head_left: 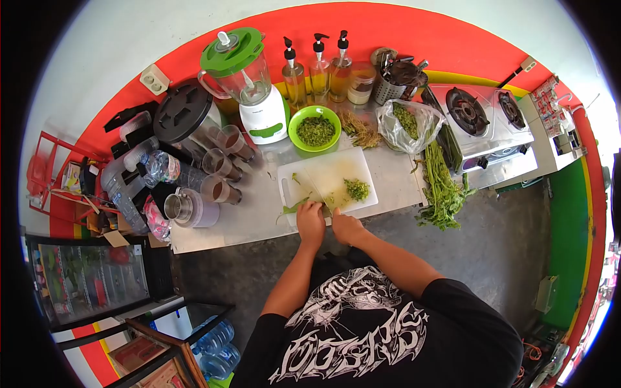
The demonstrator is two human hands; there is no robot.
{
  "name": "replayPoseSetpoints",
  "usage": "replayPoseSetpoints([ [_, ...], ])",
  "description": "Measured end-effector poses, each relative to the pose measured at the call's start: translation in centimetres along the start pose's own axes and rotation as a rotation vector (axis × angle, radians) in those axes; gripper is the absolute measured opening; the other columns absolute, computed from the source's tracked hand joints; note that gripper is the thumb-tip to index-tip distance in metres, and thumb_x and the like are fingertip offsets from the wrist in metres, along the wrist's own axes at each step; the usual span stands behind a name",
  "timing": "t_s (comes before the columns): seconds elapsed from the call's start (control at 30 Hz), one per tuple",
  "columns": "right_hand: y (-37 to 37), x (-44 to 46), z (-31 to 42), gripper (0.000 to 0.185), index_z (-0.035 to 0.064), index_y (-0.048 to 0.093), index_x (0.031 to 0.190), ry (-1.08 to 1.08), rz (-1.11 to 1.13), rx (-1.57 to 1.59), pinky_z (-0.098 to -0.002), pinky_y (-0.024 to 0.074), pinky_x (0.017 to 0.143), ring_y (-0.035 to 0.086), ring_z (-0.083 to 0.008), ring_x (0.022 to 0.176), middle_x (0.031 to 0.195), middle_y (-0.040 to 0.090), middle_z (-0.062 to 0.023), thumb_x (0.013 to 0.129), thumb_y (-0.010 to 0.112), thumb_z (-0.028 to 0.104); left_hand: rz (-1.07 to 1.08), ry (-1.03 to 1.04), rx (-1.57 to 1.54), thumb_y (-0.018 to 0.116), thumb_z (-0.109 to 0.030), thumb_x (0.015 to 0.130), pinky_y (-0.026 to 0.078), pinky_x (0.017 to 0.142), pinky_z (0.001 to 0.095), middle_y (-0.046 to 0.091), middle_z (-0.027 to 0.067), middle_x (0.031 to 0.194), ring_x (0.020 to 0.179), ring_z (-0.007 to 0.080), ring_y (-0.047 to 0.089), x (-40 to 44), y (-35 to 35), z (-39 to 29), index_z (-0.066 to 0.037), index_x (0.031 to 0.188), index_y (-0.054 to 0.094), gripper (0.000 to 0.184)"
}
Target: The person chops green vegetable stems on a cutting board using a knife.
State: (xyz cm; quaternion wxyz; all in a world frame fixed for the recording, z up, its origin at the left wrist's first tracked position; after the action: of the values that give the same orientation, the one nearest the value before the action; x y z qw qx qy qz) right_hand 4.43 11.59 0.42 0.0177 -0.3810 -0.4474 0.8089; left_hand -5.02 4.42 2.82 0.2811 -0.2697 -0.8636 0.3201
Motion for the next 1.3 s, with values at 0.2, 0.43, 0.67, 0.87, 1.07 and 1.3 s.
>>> replayPoseSetpoints([
  [0.2, -0.7, 0.4, 0.5, 0.041, -0.0074, 0.042, 0.121, -0.011, 0.038, -0.034, -0.0479, 0.0564, 0.086, 0.070, -0.0436, 0.099, 0.100, 0.070, -0.0296, 0.088, 0.061, 0.009, 0.356, -0.349, 0.029, 0.065, -0.004, 0.080, 0.050, 0.083, 0.0454, 0.065, 0.0155, 0.089, 0.096, 0.0360, 0.060, 2.2, 2.4, 3.1, -0.003, 0.091, 0.071, 0.012],
  [0.43, -0.6, 0.7, 0.8, 0.043, -0.0054, 0.043, 0.119, 0.030, 0.028, 0.013, -0.0474, 0.0553, 0.090, 0.068, -0.0429, 0.105, 0.106, 0.070, -0.0280, 0.085, 0.065, 0.008, 0.106, 0.011, 0.179, 0.063, -0.003, 0.082, 0.052, 0.084, 0.0452, 0.065, 0.0145, 0.093, 0.094, 0.0371, 0.061, -0.1, 0.3, -0.8, -0.004, 0.092, 0.071, 0.013],
  [0.67, 0.0, 0.0, 1.2, 0.039, -0.0045, 0.043, 0.117, 0.018, 0.017, -0.020, -0.0489, 0.0554, 0.089, 0.069, -0.0438, 0.103, 0.105, 0.070, -0.0286, 0.085, 0.064, 0.008, 0.250, -0.235, 0.078, 0.061, -0.007, 0.085, 0.053, 0.081, 0.0474, 0.068, 0.0186, 0.098, 0.094, 0.0381, 0.065, 1.7, 0.9, 1.8, -0.005, 0.094, 0.071, 0.013],
  [0.87, -0.7, 1.3, 1.5, 0.045, -0.0039, 0.043, 0.120, 0.010, 0.050, -0.029, -0.0469, 0.0564, 0.088, 0.070, -0.0412, 0.104, 0.108, 0.069, -0.0284, 0.085, 0.068, 0.010, 0.390, -0.324, 0.103, 0.062, -0.010, 0.085, 0.053, 0.078, 0.0523, 0.069, 0.0212, 0.099, 0.089, 0.0432, 0.066, 2.7, 3.4, 4.1, -0.003, 0.096, 0.069, 0.015],
  [1.07, 0.1, 0.8, 0.7, 0.041, -0.0064, 0.044, 0.118, -0.017, 0.045, -0.013, -0.0498, 0.0554, 0.087, 0.069, -0.0435, 0.103, 0.106, 0.068, -0.0316, 0.086, 0.064, 0.009, 0.242, -0.218, 0.138, 0.060, -0.008, 0.087, 0.052, 0.083, 0.0487, 0.066, 0.0180, 0.100, 0.096, 0.0406, 0.063, 1.2, 1.4, 1.1, -0.001, 0.097, 0.066, 0.014],
  [1.3, 0.0, 0.0, 1.3, 0.040, -0.0071, 0.044, 0.118, -0.011, 0.053, 0.022, -0.0480, 0.0551, 0.089, 0.070, -0.0428, 0.101, 0.104, 0.069, -0.0309, 0.087, 0.062, 0.010, 0.099, -0.098, -0.033, 0.062, -0.008, 0.087, 0.051, 0.082, 0.0473, 0.065, 0.0164, 0.101, 0.094, 0.0378, 0.063, -0.4, 0.6, 1.6, -0.004, 0.099, 0.068, 0.015],
])
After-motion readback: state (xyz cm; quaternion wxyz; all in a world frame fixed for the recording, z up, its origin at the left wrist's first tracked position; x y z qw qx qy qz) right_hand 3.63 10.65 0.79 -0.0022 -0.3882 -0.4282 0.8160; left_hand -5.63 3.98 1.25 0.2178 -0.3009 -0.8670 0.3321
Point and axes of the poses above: each hand's wrist, its own x-axis towards the middle knuckle, its own y-axis out of the palm, z = x × y, the point moved 8 cm from there along x, towards the middle knuckle
